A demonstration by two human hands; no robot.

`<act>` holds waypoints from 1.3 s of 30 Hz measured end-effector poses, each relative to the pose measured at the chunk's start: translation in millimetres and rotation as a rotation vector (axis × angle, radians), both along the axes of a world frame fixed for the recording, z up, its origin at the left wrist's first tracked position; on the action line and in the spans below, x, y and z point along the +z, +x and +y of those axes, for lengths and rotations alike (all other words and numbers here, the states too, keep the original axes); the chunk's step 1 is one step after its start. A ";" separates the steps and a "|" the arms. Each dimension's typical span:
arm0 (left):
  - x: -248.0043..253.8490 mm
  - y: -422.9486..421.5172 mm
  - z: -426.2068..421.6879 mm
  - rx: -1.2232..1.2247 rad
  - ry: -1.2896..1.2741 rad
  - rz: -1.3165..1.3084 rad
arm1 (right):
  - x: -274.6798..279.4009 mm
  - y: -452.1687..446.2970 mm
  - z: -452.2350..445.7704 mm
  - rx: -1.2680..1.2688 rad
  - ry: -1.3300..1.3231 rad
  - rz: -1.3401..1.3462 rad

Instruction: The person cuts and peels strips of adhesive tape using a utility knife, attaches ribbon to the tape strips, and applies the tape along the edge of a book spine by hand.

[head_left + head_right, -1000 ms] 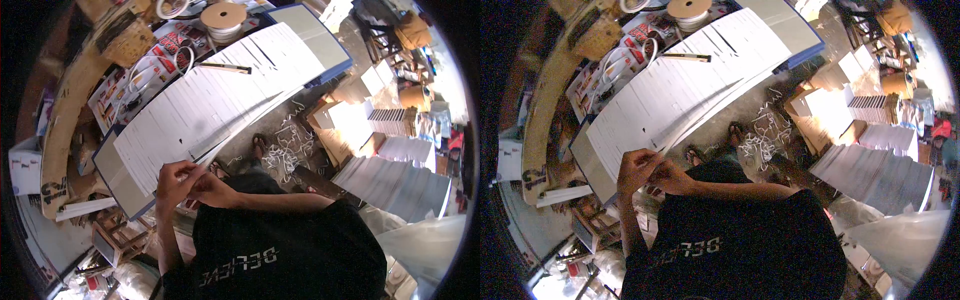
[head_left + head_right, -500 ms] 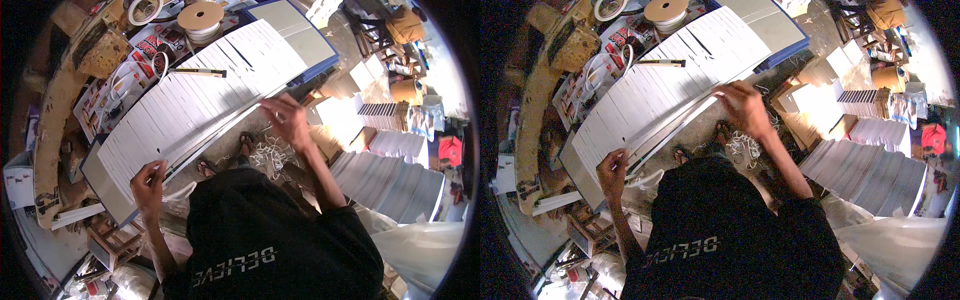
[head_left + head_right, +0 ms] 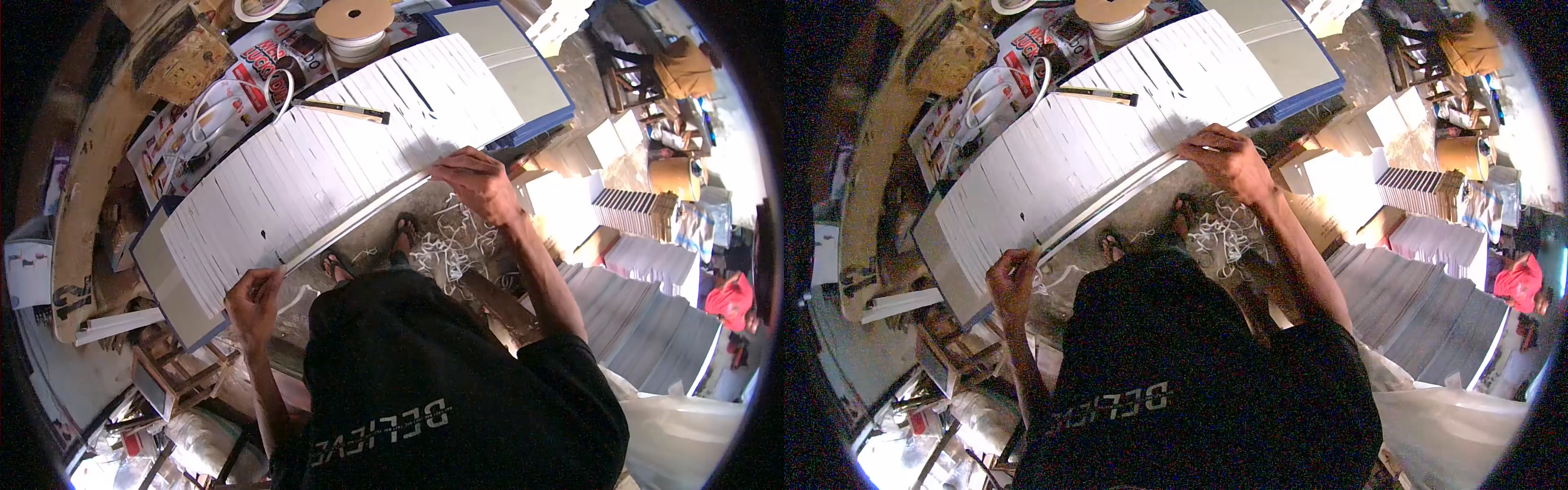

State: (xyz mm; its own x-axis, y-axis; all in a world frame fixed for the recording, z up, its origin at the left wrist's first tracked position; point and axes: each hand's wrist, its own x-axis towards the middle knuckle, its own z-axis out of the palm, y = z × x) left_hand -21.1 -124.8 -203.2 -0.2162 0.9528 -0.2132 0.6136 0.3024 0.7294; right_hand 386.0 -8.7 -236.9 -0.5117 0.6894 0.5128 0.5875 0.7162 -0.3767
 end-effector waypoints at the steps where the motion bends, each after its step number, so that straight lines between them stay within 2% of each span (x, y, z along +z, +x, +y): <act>1: -3.2 -1.3 -1.6 0.001 -0.001 0.001 | 0.7 -0.3 -0.3 0.001 -0.001 0.001; 4: -9.1 -3.4 -5.8 -0.019 0.037 -0.010 | -0.9 1.0 -1.9 -0.002 -0.005 -0.046; 6: -6.5 0.2 -6.0 0.007 0.034 0.049 | -4.9 2.3 -2.6 0.039 0.127 -0.147; 9: -7.7 0.2 -2.7 0.032 0.136 -0.028 | -3.6 -7.3 -6.8 0.049 0.076 -0.096; 13: 1.7 5.2 8.7 0.094 0.121 -0.024 | -3.1 -25.2 -5.1 0.084 0.017 -0.064; 22: -10.2 -14.7 7.1 0.055 0.119 0.022 | -4.7 -34.2 -6.7 0.129 0.026 -0.060; 28: -10.1 -13.9 1.2 0.106 0.048 0.007 | -6.3 -33.5 -9.5 0.130 0.116 -0.099; 31: -18.3 -10.6 4.9 0.127 0.148 -0.042 | -4.2 -36.8 -11.2 0.135 0.058 -0.081; 35: -3.4 -7.8 6.9 0.104 0.092 0.029 | -9.6 -58.2 -13.3 0.172 0.024 -0.052; 37: -10.1 -15.6 5.7 0.130 0.044 -0.103 | -14.8 -69.5 -14.0 0.191 0.010 0.003; 39: -10.3 -15.8 4.8 0.138 0.039 -0.107 | -11.1 -75.0 -15.7 0.195 -0.003 0.003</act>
State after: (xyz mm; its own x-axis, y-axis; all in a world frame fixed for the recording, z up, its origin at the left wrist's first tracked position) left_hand -36.9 -120.0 -213.5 -0.3235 0.9237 -0.2053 0.4866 0.3485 0.8011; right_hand 311.1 -24.4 -248.0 -0.6340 0.5787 0.5129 0.4364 0.8153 -0.3805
